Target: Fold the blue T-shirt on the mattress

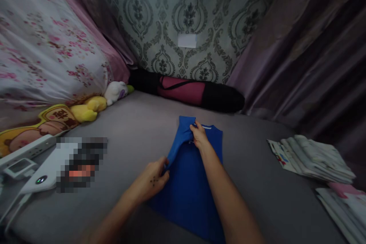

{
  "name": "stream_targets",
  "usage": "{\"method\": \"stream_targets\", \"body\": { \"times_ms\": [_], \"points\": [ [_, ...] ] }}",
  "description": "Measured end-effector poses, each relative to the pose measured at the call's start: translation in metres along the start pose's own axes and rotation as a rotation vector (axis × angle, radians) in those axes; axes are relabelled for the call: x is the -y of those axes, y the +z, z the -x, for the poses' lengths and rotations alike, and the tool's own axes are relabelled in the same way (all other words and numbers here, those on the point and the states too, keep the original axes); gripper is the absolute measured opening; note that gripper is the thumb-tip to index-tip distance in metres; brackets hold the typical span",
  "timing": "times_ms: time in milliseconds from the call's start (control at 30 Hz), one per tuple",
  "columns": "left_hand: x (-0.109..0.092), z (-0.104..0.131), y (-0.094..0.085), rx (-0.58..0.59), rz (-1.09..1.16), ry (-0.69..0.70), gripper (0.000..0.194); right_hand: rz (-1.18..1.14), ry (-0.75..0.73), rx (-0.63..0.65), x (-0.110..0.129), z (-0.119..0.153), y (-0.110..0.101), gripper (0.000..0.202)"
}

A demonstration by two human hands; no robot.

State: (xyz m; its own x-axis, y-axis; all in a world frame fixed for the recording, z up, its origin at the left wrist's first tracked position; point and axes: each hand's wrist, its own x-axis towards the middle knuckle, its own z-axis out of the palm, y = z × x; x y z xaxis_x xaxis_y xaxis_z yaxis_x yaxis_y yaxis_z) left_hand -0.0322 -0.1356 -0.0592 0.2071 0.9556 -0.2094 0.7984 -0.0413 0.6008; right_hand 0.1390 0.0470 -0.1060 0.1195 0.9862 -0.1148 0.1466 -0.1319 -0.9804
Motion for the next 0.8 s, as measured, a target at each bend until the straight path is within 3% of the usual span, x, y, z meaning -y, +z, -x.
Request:
{"method": "stream_targets", "body": {
  "times_ms": [167,300,433,533,633,800],
  "points": [
    [-0.003,0.000,0.019,0.015,-0.033,0.068,0.018,-0.100,0.128,-0.123,-0.008,0.011,-0.019,0.056],
    [-0.002,-0.002,0.030,0.028,-0.060,0.103,0.020,-0.055,0.175,-0.193,-0.011,0.015,-0.027,0.056],
    [-0.002,-0.002,0.032,0.049,-0.078,0.104,0.019,0.032,0.193,-0.221,-0.009,0.019,-0.028,0.052],
    [-0.003,-0.001,0.030,0.071,-0.088,0.099,0.020,0.106,0.143,-0.233,-0.006,0.022,-0.028,0.068],
    [-0.003,-0.001,0.029,0.087,-0.084,0.116,0.022,0.283,0.015,-0.191,-0.003,0.026,-0.031,0.082],
    [-0.006,0.001,0.026,0.114,-0.082,0.113,0.023,0.417,-0.059,0.053,0.001,0.037,-0.034,0.097]
  ]
}}
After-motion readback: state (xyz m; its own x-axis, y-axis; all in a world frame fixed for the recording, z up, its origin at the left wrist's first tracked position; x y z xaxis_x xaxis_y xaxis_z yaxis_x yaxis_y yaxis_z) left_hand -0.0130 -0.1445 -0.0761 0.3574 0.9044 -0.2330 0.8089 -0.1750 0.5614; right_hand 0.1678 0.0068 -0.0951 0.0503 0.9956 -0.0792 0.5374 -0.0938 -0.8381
